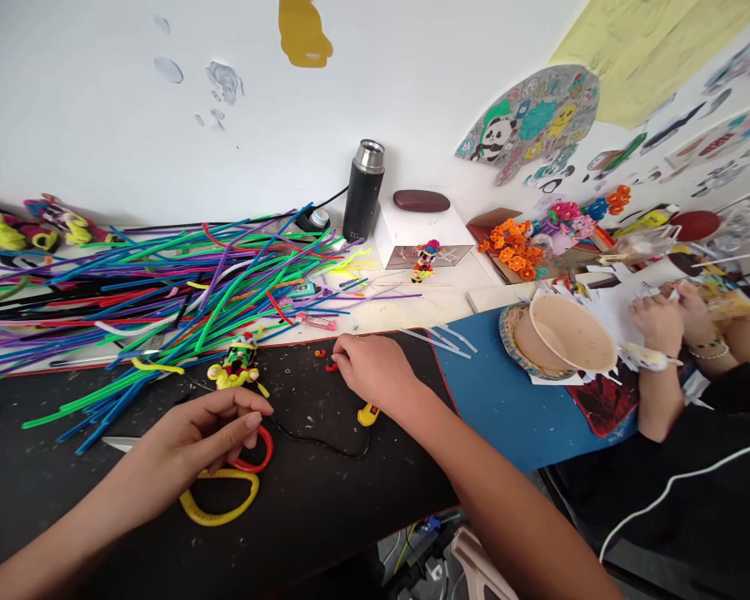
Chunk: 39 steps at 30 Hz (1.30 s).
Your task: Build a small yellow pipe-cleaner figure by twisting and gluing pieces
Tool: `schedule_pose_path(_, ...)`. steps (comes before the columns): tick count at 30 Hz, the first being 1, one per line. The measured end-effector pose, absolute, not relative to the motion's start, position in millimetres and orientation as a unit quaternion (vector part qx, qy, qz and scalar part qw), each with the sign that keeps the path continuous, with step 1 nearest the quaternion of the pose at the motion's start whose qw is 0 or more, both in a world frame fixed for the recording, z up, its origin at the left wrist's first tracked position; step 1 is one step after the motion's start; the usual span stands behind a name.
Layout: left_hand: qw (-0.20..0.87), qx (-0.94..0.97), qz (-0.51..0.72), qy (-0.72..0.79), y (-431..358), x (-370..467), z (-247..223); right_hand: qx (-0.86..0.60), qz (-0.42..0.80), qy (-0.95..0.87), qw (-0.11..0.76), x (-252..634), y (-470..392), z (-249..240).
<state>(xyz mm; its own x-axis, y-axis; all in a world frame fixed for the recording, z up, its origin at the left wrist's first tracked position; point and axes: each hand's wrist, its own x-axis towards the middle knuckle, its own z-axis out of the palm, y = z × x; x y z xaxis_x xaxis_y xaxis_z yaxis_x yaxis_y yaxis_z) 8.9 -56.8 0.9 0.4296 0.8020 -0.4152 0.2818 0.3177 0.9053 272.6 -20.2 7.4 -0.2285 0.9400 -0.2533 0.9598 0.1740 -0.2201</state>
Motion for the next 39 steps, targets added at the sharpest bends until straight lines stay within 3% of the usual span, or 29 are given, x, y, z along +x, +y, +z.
schedule_pose_path(13, 0.516, 0.63, 0.26, 0.519, -29, 3, 18, 0.602, -0.165, 0.778, 0.072, 264, -33, -7)
schedule_pose_path(23, 0.279, 0.829, 0.185, 0.449, -4, 22, 11, 0.574, -0.201, 0.793, 0.039, 249, -43, -6)
schedule_pose_path(39, 0.13, 0.922, 0.068, 0.357, -14, 59, -10, 0.586, -0.183, 0.788, 0.042, 244, -44, -9)
